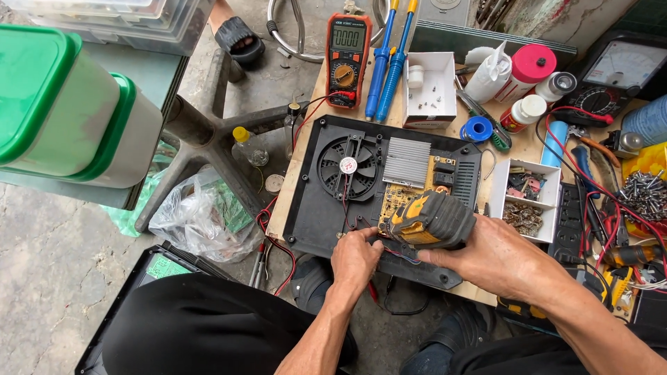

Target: Removing a circuit board from an electronic device using a power drill and manual lifting.

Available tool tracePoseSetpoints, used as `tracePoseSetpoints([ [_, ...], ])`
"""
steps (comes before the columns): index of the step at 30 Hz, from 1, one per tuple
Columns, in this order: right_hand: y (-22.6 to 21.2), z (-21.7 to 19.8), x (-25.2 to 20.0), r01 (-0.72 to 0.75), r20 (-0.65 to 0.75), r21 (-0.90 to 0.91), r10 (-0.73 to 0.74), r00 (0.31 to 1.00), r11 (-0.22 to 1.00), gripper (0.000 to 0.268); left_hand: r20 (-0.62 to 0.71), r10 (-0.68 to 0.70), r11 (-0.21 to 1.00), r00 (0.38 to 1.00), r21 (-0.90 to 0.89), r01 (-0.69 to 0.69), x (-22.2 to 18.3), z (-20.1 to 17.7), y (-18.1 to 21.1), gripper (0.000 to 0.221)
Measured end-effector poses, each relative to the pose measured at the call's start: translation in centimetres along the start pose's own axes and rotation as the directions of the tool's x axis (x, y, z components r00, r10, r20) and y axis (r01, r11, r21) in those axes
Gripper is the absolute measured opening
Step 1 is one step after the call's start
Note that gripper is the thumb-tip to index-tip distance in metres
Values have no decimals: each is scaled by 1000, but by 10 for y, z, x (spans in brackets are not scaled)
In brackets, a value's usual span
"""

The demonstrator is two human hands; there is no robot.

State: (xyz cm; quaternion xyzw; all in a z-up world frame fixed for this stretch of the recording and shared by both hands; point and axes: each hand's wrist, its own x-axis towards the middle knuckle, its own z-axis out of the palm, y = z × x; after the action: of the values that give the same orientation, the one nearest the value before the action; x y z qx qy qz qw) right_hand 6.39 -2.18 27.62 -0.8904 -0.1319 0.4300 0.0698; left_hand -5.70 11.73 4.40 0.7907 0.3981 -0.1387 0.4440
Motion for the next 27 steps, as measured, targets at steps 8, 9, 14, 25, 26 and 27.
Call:
tracePoseSetpoints([
  [8, 1, 2, -1, 36, -15, 18, -36, 999, 999, 59, 9, -16, 1000, 1000, -19, 16, 2, 3, -4, 52],
  [9, -1, 1, -2, 26, -6, 28, -26, 1000, 999, 60, 10, -12, 1000, 1000, -18, 12, 2, 3, -5, 53],
  [14, -2, 4, -2, 10, -7, -20, -10, 1000, 1000, 60, 18, -8, 1000, 1000, -12, 8, 2, 3, -5, 54],
  [25, -5, 10, 5, 82, -22, -190, -88, 996, 978, 75, 27, 22, 1000, 999, -10, -22, 1, -1, -5, 55],
  [26, -8, 9, 4, 110, -14, -218, -115, 993, 970, 75, 37, 20, 1000, 999, -9, -20, 0, -2, -4, 54],
  [27, -10, 8, 3, 137, -6, -245, -143, 990, 960, 76, 47, 18, 1000, 999, -9, -17, 0, -4, -3, 52],
])
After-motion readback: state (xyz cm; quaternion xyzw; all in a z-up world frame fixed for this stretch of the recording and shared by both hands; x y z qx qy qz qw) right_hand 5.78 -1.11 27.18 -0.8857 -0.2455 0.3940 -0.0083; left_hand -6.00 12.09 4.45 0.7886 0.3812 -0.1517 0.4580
